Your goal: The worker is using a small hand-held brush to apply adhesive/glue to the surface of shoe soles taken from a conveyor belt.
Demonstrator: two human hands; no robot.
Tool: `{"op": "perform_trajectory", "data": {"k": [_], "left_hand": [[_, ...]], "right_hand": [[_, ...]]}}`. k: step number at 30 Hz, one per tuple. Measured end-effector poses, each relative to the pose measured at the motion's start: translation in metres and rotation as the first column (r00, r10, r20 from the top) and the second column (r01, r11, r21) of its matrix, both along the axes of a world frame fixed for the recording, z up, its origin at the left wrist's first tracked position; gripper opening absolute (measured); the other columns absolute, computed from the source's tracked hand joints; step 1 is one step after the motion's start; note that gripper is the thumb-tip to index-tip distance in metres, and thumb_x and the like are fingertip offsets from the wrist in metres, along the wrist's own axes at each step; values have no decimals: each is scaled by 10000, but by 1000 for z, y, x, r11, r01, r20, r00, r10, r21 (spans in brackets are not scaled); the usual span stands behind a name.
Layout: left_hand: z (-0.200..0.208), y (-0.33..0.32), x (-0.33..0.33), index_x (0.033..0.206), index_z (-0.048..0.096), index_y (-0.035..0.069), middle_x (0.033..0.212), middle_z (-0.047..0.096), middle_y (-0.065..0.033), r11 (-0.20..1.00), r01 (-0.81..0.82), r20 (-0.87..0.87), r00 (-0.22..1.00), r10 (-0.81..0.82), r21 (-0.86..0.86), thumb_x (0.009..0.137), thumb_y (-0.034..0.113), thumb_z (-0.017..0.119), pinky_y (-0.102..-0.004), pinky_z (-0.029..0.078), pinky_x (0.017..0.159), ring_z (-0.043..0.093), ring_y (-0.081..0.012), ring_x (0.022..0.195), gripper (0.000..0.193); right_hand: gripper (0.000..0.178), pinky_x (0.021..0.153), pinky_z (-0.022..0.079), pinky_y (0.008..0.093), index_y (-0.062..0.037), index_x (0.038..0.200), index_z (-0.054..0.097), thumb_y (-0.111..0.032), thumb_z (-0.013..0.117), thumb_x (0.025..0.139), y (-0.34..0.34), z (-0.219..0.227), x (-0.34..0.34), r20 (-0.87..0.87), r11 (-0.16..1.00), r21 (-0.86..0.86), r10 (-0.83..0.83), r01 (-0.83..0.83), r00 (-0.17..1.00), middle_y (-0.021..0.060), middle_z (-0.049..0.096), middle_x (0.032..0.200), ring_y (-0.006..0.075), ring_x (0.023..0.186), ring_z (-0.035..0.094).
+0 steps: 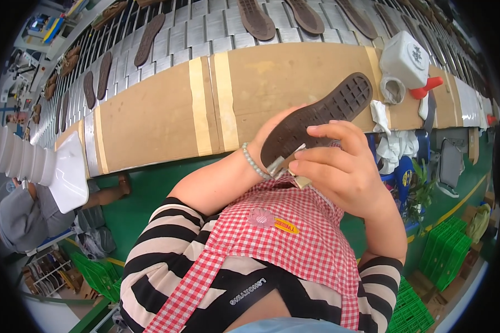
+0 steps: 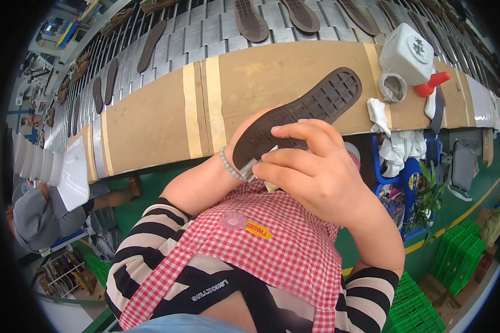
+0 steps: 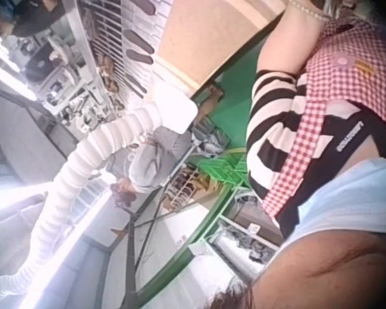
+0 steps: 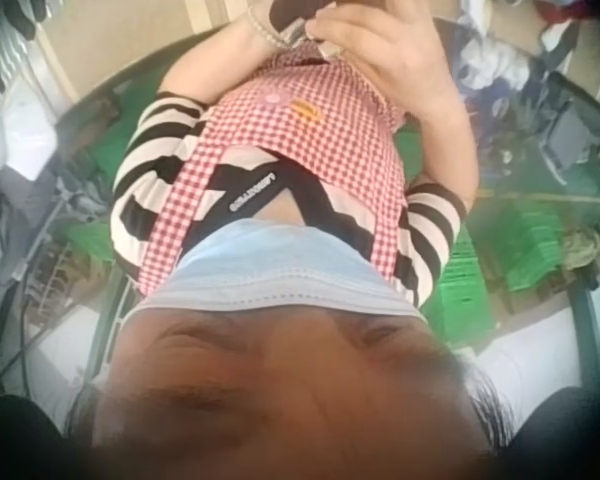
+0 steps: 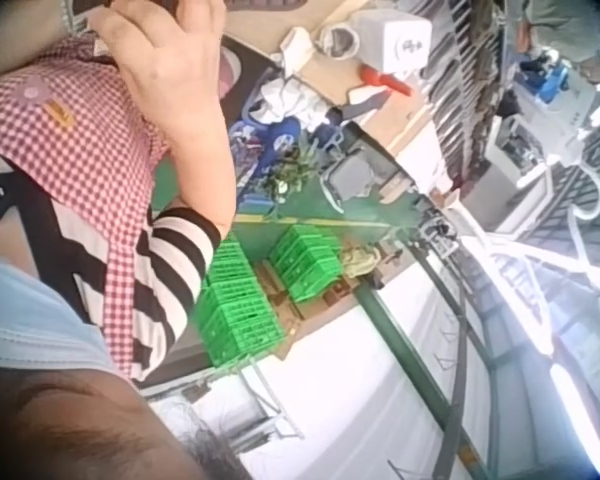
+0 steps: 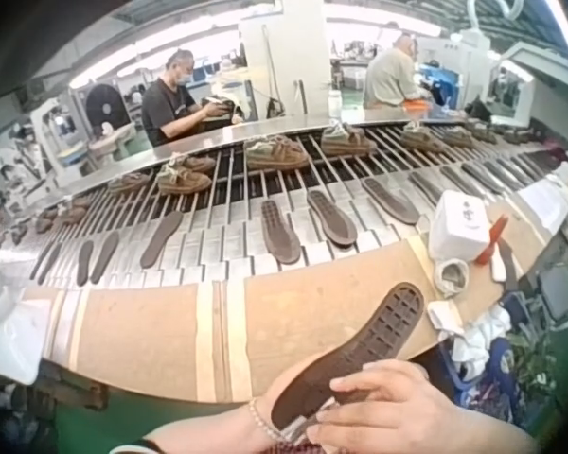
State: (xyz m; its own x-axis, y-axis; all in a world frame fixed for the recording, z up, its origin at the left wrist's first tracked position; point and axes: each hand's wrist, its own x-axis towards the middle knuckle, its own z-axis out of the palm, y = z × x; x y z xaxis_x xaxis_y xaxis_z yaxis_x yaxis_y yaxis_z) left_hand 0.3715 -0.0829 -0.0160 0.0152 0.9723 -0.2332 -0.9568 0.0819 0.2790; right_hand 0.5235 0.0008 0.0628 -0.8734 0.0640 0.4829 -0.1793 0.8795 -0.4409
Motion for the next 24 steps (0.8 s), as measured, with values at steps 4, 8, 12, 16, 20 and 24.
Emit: {"op": "perform_trajectory", "data": {"k": [4,8,12,16,20,24], "left_hand": [[6,-6,-3,1297,522,-40,1171,641,-157,994,104,35,994,-105,30,1050,143,382,-309,600,814,677,-223,983,337],[-28,-6,4,1332,495,-44,1256,609,-182,981,80,-351,936,-13,177,1043,92,397,-320,590,869,664,-244,1046,335],[-7,-6,3,1351,483,-50,1259,609,-185,997,59,-44,997,-56,59,1023,36,432,-323,584,886,661,-241,1050,343],[16,-5,-2,1321,528,-20,1226,631,-141,989,129,-369,925,-96,66,964,31,552,-324,562,916,651,-214,1069,361],[12,1,-4,1353,487,-66,1299,584,-208,993,27,12,1000,-29,113,999,63,516,-403,574,939,606,-297,1184,378],[8,8,-5,1414,427,-62,1427,495,-220,993,-38,302,953,3,109,1052,228,400,-532,428,1115,451,-350,1366,465]], "right_hand": [[223,1003,448,488,-147,978,750,-174,692,765,9,11,9,89,997,64,25,-31,996,-3,710,1013,265,1147,604],[205,1023,442,480,-162,968,748,-179,678,776,8,16,1,17,997,81,-21,19,1000,-19,712,1012,257,1145,602],[200,1034,434,472,-161,958,747,-173,681,769,8,14,6,69,998,59,12,-16,998,-18,712,1013,251,1139,603],[231,1045,424,465,-164,974,744,-163,702,747,12,28,20,130,986,157,-73,52,989,-18,712,999,244,1129,606],[365,978,467,431,-82,1027,720,-107,811,675,0,25,28,-4,954,10,-299,299,954,36,715,989,267,1061,622],[458,872,512,392,-13,1053,698,-71,869,633,-18,-2,26,18,819,-420,-423,391,906,88,709,975,279,1003,635]]}}
